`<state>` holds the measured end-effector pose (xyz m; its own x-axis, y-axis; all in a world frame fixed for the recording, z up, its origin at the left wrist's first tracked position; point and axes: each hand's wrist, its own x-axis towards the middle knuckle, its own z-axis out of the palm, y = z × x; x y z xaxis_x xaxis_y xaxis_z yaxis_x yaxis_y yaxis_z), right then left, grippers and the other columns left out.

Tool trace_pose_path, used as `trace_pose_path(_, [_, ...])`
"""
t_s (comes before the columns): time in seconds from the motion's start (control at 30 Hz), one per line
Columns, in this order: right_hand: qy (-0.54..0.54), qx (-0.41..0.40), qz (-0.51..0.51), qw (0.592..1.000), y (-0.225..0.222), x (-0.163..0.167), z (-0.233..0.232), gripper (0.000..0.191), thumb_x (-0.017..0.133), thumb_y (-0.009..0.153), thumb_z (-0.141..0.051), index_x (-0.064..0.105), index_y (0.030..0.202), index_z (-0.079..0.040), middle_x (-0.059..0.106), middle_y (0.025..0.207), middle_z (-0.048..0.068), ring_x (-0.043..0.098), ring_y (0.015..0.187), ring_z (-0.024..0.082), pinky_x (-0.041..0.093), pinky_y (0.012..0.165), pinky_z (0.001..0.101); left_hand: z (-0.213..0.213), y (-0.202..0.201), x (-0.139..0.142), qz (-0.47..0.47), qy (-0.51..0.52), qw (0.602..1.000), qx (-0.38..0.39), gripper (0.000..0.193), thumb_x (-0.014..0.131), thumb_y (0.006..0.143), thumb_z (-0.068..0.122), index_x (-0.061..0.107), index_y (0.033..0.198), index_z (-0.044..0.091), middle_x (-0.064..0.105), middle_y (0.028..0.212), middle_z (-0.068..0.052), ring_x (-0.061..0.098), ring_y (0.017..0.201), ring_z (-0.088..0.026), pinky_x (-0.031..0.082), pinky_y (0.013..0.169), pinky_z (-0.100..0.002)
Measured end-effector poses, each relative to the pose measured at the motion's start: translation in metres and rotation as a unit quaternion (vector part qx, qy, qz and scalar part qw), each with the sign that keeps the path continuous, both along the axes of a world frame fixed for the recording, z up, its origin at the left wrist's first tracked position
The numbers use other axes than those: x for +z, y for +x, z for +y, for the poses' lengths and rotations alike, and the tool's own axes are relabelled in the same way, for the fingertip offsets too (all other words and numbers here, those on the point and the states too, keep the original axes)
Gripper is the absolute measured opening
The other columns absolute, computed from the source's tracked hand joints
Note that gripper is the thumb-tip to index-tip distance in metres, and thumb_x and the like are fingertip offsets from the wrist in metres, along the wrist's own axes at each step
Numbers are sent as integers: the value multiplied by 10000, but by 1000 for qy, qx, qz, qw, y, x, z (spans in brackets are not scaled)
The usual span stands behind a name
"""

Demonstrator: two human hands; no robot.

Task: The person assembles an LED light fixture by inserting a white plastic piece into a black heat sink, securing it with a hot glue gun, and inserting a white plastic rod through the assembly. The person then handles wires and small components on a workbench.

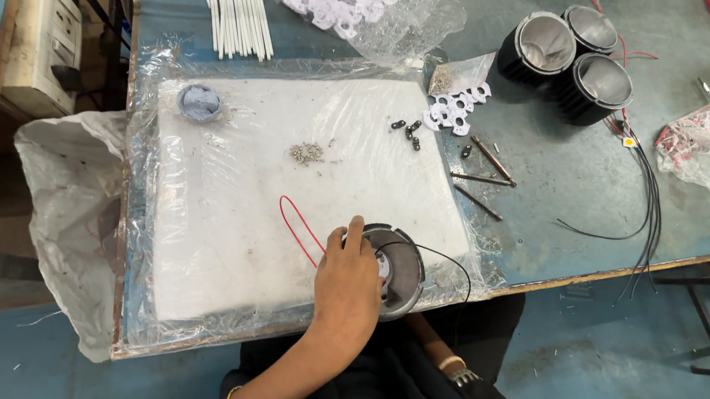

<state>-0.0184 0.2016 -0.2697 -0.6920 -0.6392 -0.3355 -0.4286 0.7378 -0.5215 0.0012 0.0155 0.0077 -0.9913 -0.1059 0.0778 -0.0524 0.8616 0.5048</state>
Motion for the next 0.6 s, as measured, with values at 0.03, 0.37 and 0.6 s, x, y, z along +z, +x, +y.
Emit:
trace_pose_path(0.03, [-6,9,-6,1000,-6,12,-11,359,601,993,-378,711,1129,-64,730,1085,186,692,1011,366,529,895,452,0,0,1,-8,1,1000,-1,526,836,689,98,634,1115,-135,426,1467,-215,466,1272,-380,482,994,-405])
trace_pose_path(0.37, [-45,398,-201,894,-9,310,-8,410,596,1056,-370,643,1302,-45,694,1226,172,657,1143,354,503,980,459,-3,-2,3,-16,9,1000,-3,531,847,687,93,629,1119,-125,420,1473,-206,461,1279,-372,478,995,-414])
trace_pose_path(0.6, [-258,159,172,937,-126,425,-49,286,639,952,-346,655,1080,-91,723,1318,82,707,1224,304,521,1001,405,-2,0,-1,1,19,1000,-8,545,848,669,83,619,1112,-137,424,1463,-235,467,1253,-382,477,983,-423])
